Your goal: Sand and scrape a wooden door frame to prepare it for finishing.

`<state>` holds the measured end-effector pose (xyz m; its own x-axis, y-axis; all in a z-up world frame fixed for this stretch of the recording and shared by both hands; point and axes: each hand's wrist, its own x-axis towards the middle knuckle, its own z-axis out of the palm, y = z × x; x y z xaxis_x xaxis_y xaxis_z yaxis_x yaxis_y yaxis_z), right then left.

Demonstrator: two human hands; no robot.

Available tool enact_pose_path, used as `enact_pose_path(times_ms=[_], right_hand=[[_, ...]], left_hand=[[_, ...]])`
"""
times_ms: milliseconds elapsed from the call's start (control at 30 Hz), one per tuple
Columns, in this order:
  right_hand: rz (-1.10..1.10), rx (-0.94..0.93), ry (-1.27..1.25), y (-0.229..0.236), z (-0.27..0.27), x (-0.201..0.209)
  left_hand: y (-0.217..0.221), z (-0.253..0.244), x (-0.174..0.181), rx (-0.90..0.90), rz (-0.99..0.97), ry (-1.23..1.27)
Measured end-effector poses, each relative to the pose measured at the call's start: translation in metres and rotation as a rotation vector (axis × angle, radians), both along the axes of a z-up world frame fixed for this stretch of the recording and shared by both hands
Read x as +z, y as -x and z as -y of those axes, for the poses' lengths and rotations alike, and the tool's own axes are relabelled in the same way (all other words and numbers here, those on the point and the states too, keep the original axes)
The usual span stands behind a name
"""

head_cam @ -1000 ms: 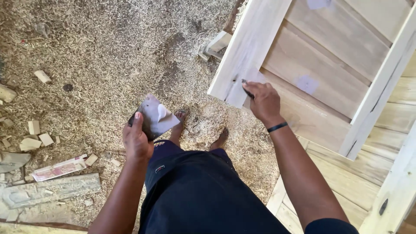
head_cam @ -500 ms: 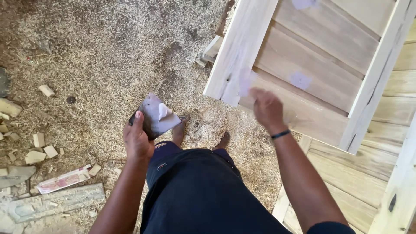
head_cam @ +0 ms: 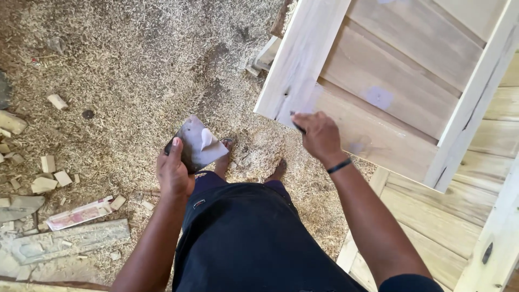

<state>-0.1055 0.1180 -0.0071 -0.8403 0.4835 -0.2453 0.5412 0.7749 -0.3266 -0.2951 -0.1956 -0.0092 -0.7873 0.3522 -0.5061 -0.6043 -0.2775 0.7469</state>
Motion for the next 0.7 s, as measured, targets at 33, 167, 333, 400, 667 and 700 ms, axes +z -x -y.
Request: enact_pose_path(times_ms=[33,167,333,400,667,700], right_hand=[[-0.003,-0.003,-0.004,-0.008,0.007,-0.003],[-0.108,0.1,-0.122,-0.036,0.027,-0.006],[-0.291,0.158,-0.152,-0.043,0.022,-0.004],[-0.305,0.159,-0.192,-0.041,0.022,-0.016],[-0.329,0.012,-0.285,-0.052,0.053,-0.034],[-0.271,0.043,-0.274,-0.055,0.049,-0.03]], left_hand=[[0.0,-0.003,0.002,-0.003,-0.003,-0.004],[0.003,-0.012,0.006,-0.029,-0.005,-0.025],[0.008,-0.018,0.021,-0.028,-0.032,-0.019],[0.011,-0.013,0.022,-0.021,-0.014,0.025],[0.016,0.001,0.006,-0.035,-0.054,-0.018],[0.016,0.002,0.003,-0.037,-0.061,-0.036]])
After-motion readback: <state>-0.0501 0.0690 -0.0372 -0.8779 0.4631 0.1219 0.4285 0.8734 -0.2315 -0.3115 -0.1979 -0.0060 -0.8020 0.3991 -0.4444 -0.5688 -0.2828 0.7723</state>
